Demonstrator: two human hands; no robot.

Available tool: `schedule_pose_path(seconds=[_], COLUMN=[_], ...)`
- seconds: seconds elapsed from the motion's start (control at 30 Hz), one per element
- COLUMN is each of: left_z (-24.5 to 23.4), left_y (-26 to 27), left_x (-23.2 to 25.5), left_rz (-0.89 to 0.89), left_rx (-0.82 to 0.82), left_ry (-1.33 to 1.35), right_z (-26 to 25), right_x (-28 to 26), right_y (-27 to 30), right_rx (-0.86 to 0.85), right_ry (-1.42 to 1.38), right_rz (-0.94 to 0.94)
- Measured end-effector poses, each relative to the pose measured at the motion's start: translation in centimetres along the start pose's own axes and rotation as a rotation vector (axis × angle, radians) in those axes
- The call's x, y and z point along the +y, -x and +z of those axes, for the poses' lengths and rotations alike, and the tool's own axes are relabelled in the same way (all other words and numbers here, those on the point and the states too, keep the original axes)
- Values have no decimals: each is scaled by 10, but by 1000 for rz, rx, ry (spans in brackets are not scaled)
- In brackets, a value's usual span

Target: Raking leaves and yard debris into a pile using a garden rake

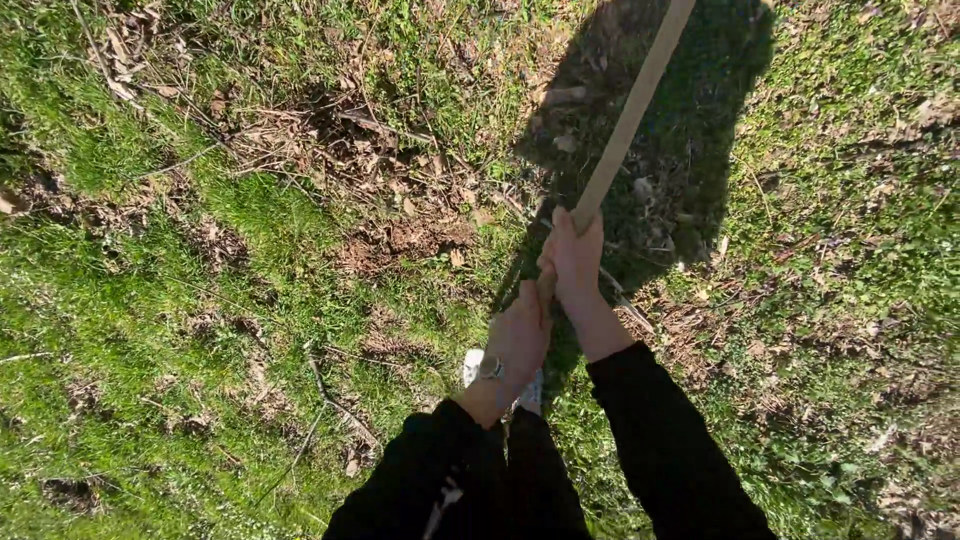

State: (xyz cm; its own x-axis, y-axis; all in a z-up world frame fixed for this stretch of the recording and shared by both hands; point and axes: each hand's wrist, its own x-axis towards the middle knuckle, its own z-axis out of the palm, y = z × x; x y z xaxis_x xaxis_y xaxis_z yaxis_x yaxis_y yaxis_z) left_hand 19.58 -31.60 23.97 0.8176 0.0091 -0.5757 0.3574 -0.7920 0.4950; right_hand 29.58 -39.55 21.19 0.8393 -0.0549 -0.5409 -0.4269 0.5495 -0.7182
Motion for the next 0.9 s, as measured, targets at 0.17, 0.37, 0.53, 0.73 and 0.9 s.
schedule_pose_path(seconds=[0.17, 0.37, 0.53, 0.73, 0.9], left_z=[26, -45, -55, -71, -60], left_y=[-138, -143, -118, -23, 54], left_x=[63, 111, 69, -1, -73], left_rz=[199, 131, 83, -118, -232], left_rx=[153, 104, 149, 83, 176], left_ry=[-58, 56, -27, -19, 10], right_z=[-23, -3, 22, 76, 107], right_x=[-102, -127, -87, -39, 7], right_y=[-116, -162, -143, -34, 38], right_rx=[-184, -236, -316, -247, -423], right_ry=[79, -49, -63, -155, -261], right_rz=[-185, -61, -64, 118, 224])
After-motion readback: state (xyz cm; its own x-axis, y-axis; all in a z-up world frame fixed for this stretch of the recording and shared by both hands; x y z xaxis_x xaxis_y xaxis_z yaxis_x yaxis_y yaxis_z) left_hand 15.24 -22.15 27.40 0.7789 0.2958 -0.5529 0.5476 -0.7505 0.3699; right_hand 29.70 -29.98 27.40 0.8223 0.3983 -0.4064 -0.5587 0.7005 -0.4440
